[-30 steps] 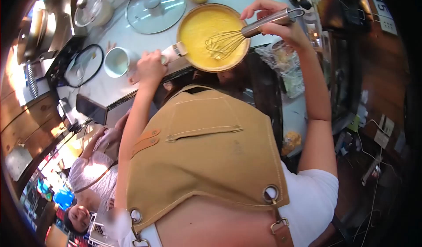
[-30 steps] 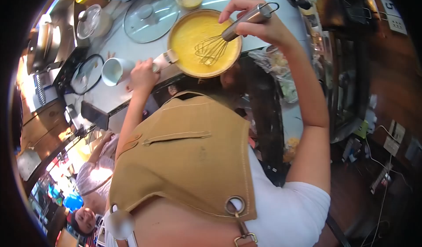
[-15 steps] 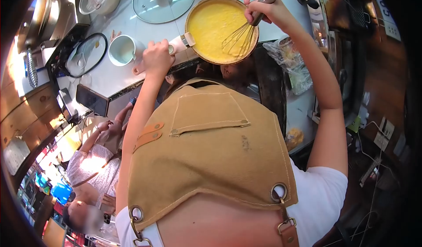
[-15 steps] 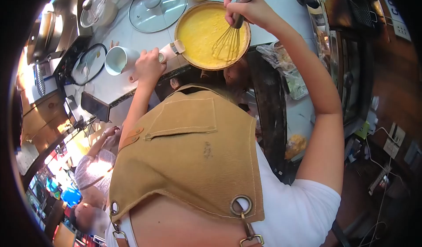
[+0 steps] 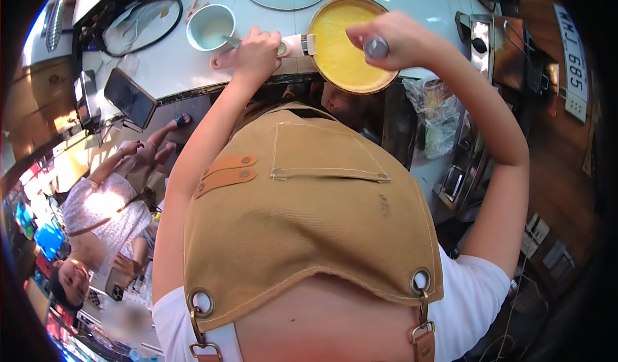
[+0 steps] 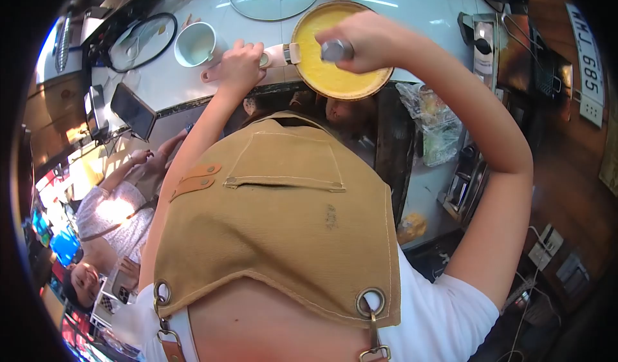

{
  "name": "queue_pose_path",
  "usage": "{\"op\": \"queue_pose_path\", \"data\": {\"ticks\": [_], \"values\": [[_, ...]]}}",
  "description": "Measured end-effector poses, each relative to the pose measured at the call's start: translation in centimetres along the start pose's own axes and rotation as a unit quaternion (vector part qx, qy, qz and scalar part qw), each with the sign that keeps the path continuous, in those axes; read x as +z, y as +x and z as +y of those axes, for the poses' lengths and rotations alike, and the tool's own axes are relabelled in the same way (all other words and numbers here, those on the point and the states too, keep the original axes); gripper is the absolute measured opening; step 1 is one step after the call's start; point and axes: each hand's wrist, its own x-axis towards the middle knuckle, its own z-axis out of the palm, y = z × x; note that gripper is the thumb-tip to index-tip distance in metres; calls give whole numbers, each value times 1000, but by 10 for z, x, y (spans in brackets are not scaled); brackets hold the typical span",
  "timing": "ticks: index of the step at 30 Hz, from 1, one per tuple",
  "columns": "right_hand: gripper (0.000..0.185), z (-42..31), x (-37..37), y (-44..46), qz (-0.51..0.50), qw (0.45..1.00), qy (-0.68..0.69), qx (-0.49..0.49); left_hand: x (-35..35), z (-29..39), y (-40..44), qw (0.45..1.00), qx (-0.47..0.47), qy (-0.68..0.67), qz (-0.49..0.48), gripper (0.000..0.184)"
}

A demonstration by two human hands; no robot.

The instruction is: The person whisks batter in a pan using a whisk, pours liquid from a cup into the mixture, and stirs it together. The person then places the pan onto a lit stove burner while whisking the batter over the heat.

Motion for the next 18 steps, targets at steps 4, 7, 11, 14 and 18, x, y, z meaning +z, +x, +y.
{"op": "queue_pose_path", "data": {"ticks": [4, 7, 11, 14, 18], "values": [[21, -13, 11, -16, -57, 997, -51, -6, 3, 2, -2, 1000, -2, -2, 11, 16], [25, -8, 28, -44, 25, 995, -74, -64, 2, 3, -2, 1000, -13, 0, 10, 17], [26, -16, 46, -87, 177, 976, 110, 70, 6, 2, -4, 1000, -8, 9, 11, 19], [27, -37, 57, -91, 245, 950, 161, 113, 5, 2, -4, 1000, -7, 2, 17, 19], [25, -44, 62, -87, 249, 964, 58, 66, 7, 3, -2, 1000, -13, 4, 4, 9]]}}
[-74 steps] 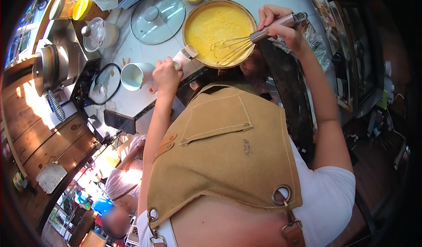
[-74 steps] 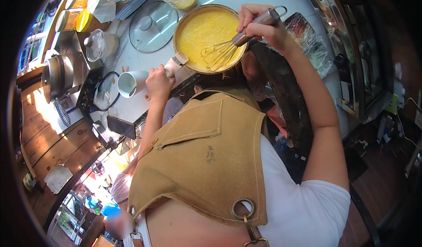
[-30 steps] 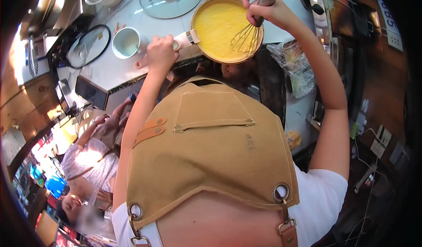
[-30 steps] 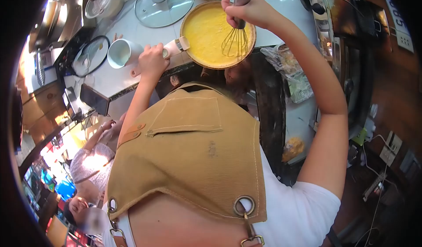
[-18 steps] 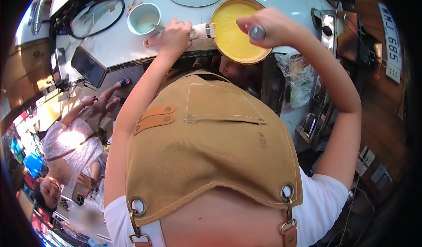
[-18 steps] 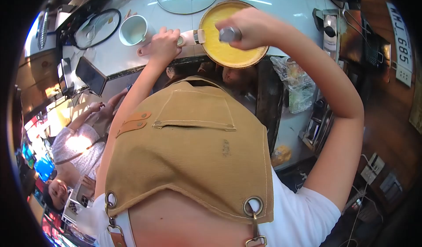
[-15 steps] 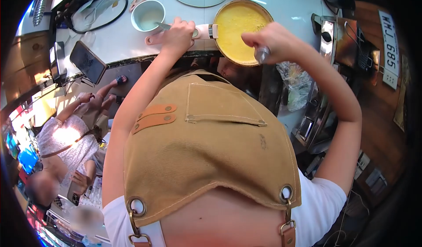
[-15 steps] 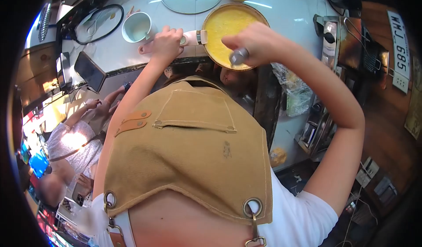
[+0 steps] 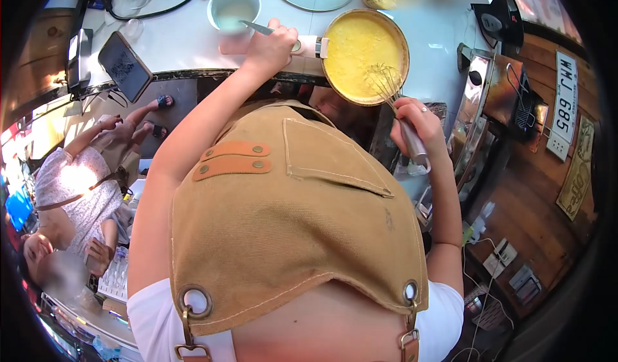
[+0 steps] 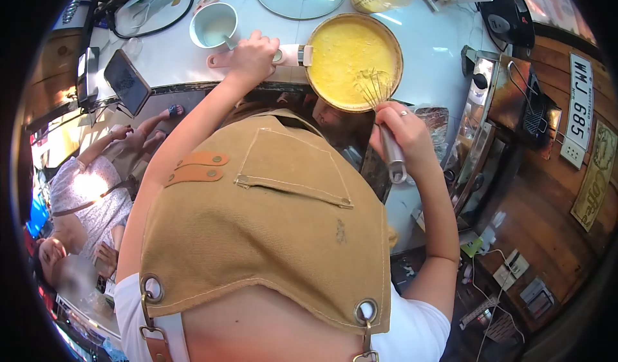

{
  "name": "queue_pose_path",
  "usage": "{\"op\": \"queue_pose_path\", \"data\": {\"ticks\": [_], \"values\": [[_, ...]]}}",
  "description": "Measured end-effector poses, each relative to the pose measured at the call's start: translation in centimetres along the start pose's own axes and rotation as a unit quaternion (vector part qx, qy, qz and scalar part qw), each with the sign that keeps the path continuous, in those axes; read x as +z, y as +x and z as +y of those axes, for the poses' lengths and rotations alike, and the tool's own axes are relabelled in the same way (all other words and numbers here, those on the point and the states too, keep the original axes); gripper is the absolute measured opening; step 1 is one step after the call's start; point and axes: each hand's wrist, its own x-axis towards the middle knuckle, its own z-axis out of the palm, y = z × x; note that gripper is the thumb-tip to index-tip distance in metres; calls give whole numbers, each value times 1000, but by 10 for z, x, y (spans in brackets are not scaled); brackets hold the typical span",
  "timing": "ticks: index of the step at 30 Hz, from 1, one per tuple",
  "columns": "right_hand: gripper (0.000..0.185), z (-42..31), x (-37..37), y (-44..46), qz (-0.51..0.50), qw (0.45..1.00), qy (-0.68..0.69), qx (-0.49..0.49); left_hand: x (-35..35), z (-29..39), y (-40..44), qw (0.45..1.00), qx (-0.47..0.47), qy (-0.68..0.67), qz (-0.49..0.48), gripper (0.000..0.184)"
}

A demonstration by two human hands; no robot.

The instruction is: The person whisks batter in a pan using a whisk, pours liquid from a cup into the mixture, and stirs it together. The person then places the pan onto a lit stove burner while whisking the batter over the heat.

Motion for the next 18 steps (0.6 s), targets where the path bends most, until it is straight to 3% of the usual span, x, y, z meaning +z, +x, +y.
{"op": "queue_pose_path", "data": {"ticks": [3, 6, 7, 9, 11, 13, 14, 18], "values": [[25, 0, 0, 3, -43, 997, -56, 6, 0, -1, -1, 1000, 2, 12, 3, 11], [20, 22, 6, -6, 78, 992, -7, 98, -2, -1, 0, 1000, 0, -8, -7, 20], [20, 28, 11, -13, 76, 992, -7, 97, -1, -1, -1, 1000, 0, -5, -6, 20], [20, 43, 23, -26, 245, 914, 260, 191, -2, -1, -1, 1000, -7, -1, -3, 19], [21, 61, 42, -36, 280, 897, 293, 177, -3, -1, -2, 1000, 0, -7, -1, 19], [21, 69, 66, -33, 432, 731, 490, 199, -2, -2, -1, 1000, -3, 1, -8, 20], [18, 69, 75, -29, 467, 683, 514, 224, -1, -1, -1, 1000, -5, 6, -15, 20], [16, 86, 61, -53, 401, 689, 547, 257, -4, -2, 1, 1000, 0, 4, -29, 20]]}}
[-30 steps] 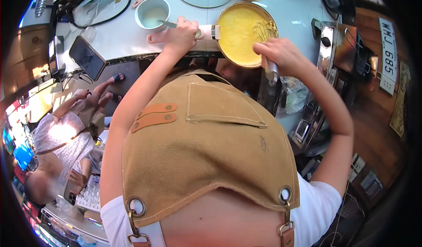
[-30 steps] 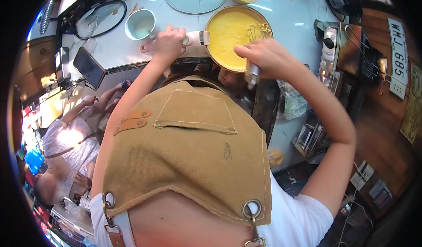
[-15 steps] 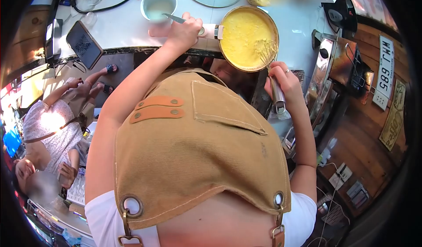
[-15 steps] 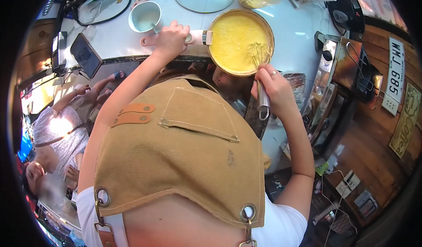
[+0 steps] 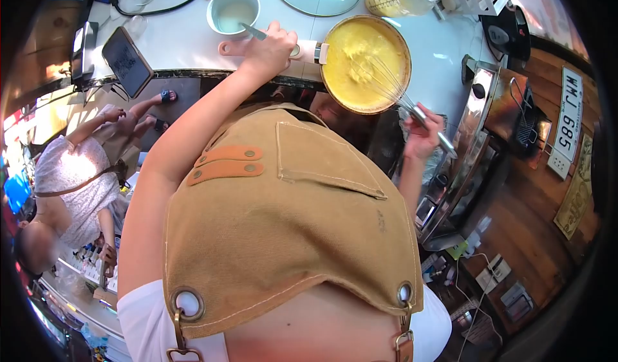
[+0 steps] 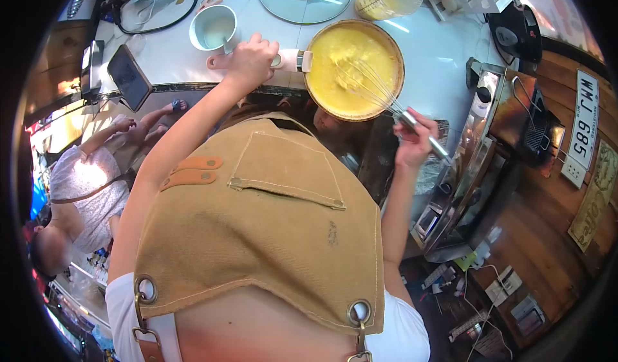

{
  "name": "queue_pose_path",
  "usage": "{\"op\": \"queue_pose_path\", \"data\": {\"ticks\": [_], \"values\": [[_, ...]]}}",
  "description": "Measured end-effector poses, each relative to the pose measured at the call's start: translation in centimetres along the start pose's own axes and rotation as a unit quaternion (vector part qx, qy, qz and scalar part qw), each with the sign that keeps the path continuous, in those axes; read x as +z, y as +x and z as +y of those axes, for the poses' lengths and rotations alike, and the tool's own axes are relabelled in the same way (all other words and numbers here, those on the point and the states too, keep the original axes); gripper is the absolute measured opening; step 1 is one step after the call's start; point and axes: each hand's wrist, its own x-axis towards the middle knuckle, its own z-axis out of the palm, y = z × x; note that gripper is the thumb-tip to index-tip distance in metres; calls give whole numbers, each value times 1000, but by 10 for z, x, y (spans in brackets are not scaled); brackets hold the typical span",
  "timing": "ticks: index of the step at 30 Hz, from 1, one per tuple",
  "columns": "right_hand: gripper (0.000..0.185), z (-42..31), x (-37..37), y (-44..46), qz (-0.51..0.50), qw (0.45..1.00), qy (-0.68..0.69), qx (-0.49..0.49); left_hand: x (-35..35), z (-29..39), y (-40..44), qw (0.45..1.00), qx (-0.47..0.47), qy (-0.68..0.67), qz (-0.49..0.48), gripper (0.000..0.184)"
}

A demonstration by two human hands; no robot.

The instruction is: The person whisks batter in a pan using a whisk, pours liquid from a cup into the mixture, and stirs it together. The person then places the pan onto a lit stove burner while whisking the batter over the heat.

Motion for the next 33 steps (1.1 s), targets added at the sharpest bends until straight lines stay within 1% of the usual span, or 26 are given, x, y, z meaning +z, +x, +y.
{"op": "queue_pose_path", "data": {"ticks": [1, 2, 3, 5, 6, 7, 9, 10, 11, 13, 14, 15, 17, 19, 20, 21, 23, 24, 25, 27, 28, 29, 31, 32, 33], "values": [[14, -9, -15, 7, -17, 1000, -25, -1, 1, -1, 0, 1000, 3, -10, 6, 21], [14, -10, -24, 15, 4, 1000, -12, -13, 2, -1, 0, 1000, 6, -21, 12, 21], [13, -12, -22, 23, 25, 999, 0, -25, 2, -1, 1, 1000, 12, -21, 10, 21], [12, -5, -11, 38, 18, 999, -11, -25, 0, 0, 1, 1000, 17, -10, 19, 22], [11, -5, -2, 40, -27, 1000, 0, 6, -1, 0, 0, 999, 25, -11, 19, 22], [11, -11, -5, 43, -21, 1000, 3, 1, -2, 0, 0, 1000, 21, -16, 17, 21], [11, -26, -19, 55, -120, 986, -42, 105, -3, 0, 2, 999, 22, -18, 19, 20], [9, -32, -23, 62, -85, 990, -80, 77, -2, 1, 2, 1000, 13, -10, 11, 19], [9, -29, -22, 67, -79, 991, -75, 73, -2, 1, 2, 1000, 4, -2, 4, 18], [7, -23, -7, 70, -27, 999, -39, -4, -2, 2, 2, 1000, 16, -11, 12, 17], [5, -15, 0, 68, -54, 998, -19, 23, -3, 2, 2, 1000, 12, -15, 15, 16], [6, -13, 4, 65, -108, 992, -16, 64, -4, 2, 2, 1000, 8, -17, 19, 16], [6, -23, -1, 66, -145, 981, -45, 117, -5, 2, 3, 1000, 14, -15, 14, 15], [7, -37, -6, 76, -91, 991, -86, 56, -5, 2, 3, 1000, 6, -13, 11, 15], [6, -37, -4, 78, -46, 996, -79, 22, -3, 2, 3, 1000, 3, -14, 11, 15], [6, -36, 6, 77, -40, 996, -74, 19, -2, 3, 2, 1000, 11, -12, 12, 15], [7, -31, 23, 75, -102, 993, -48, 36, -5, 3, 3, 1000, 8, -7, 8, 15], [8, -32, 24, 75, -132, 988, -51, 67, -7, 4, 4, 1000, 13, -6, 16, 14], [8, -35, 20, 78, -125, 989, -44, 62, -8, 5, 4, 1000, 23, -2, 16, 14], [8, -44, 10, 87, -143, 982, -104, 70, -12, 5, 4, 1000, 19, -15, 3, 13], [8, -44, 12, 88, -107, 989, -98, 33, -13, 5, 4, 1000, 11, -24, -14, 13], [8, -41, 18, 86, -100, 990, -92, 32, -13, 5, 3, 999, 19, -21, -17, 13], [9, -36, 35, 80, -103, 993, -55, 21, -16, 7, 3, 999, 8, -16, -38, 13], [11, -34, 35, 79, -155, 986, -54, 29, -17, 7, 3, 999, 17, -13, -42, 13], [11, -37, 32, 81, -147, 988, -49, 28, -18, 7, 3, 999, 17, -12, -50, 13]]}}
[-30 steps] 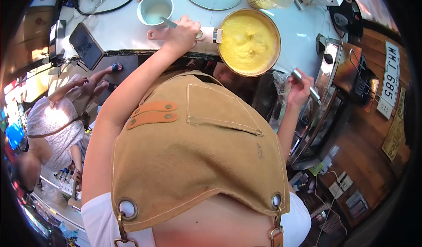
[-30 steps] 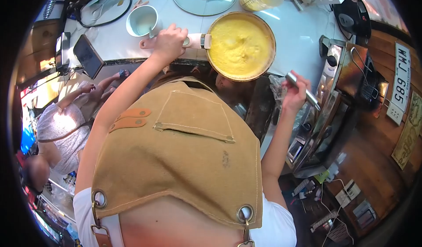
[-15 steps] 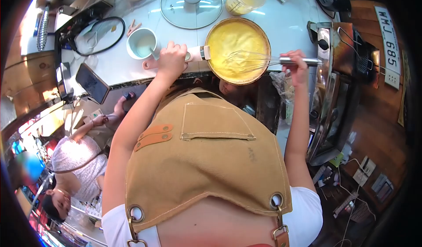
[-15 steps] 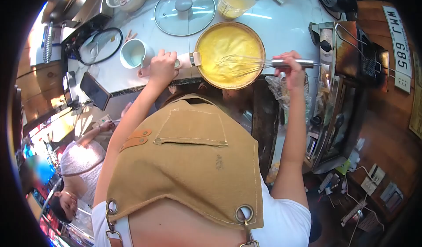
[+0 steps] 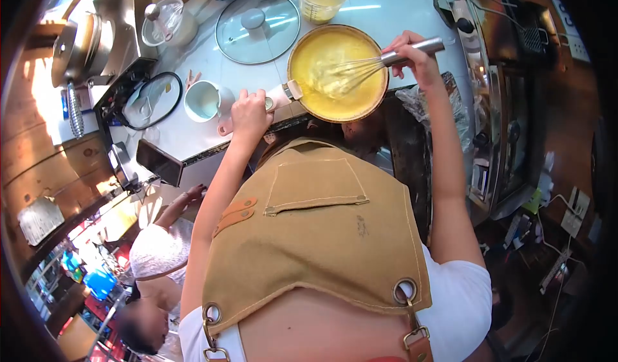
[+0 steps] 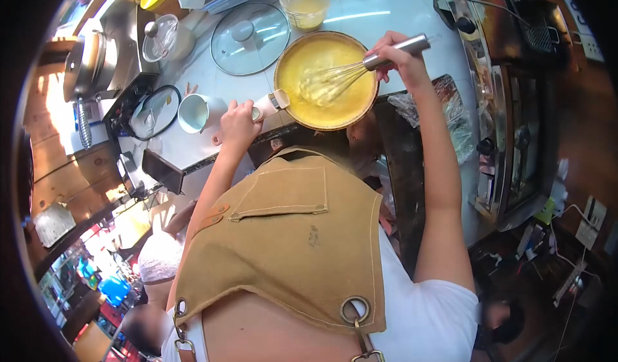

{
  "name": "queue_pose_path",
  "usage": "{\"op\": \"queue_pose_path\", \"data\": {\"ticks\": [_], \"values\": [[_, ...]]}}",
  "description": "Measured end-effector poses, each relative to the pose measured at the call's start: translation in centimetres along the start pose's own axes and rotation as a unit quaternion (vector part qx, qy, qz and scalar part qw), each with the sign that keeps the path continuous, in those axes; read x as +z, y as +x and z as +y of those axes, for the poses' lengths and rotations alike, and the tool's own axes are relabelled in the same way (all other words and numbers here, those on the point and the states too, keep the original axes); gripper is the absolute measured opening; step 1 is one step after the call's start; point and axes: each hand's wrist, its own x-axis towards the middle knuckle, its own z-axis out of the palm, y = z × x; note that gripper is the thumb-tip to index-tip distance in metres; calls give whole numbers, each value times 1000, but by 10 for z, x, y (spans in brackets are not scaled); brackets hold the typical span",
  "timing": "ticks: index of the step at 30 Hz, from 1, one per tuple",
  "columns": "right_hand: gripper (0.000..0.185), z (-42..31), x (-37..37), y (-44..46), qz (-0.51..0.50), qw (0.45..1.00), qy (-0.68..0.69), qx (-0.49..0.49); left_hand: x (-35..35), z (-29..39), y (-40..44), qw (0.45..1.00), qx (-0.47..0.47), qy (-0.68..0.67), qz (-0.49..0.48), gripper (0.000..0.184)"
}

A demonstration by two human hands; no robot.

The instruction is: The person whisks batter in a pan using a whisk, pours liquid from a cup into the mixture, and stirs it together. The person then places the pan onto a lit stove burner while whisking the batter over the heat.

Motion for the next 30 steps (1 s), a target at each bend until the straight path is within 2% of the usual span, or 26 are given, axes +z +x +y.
{"op": "queue_pose_path", "data": {"ticks": [2, 4, 6, 7, 10, 12, 15, 18, 19, 20, 23, 28, 30], "values": [[12, -8, -11, 4, 11, 999, -51, 13, -1, 0, 1, 1000, 8, 4, -14, 13], [11, -1, -9, 10, 43, 998, -42, -21, 1, -1, 2, 1000, 10, 15, 6, 13], [12, 11, 7, 10, -8, 1000, -8, -29, 1, 1, 2, 1000, 15, 23, 5, 13], [12, 9, 8, 7, -45, 998, -43, -9, 1, 1, 3, 999, 13, 30, 13, 13], [13, 0, -20, 15, -47, 994, -101, -2, 3, 1, 2, 999, 20, 37, 17, 13], [13, 4, -17, 17, -9, 996, -84, -32, 7, -1, 1, 999, 16, 43, 11, 16], [14, 14, 8, 20, -63, 997, -35, -23, 5, 1, 1, 999, 17, 48, 19, 16], [12, -1, -23, 28, -83, 994, -74, -18, 4, 2, 2, 998, 24, 49, 29, 13], [12, -3, -21, 27, -30, 993, -98, -56, 4, 2, 1, 998, 26, 49, 28, 12], [12, 0, -14, 27, -30, 993, -98, -56, 4, 2, 0, 998, 26, 50, 28, 12], [13, 6, 5, 22, -100, 992, -74, -15, 5, 2, 2, 998, 27, 50, 35, 13], [13, -2, -7, 24, -31, 993, -93, -69, 7, 1, 1, 997, 26, 55, 39, 14], [12, 3, -2, 18, -161, 983, -91, 9, 7, 2, 1, 997, 26, 55, 45, 14]]}}
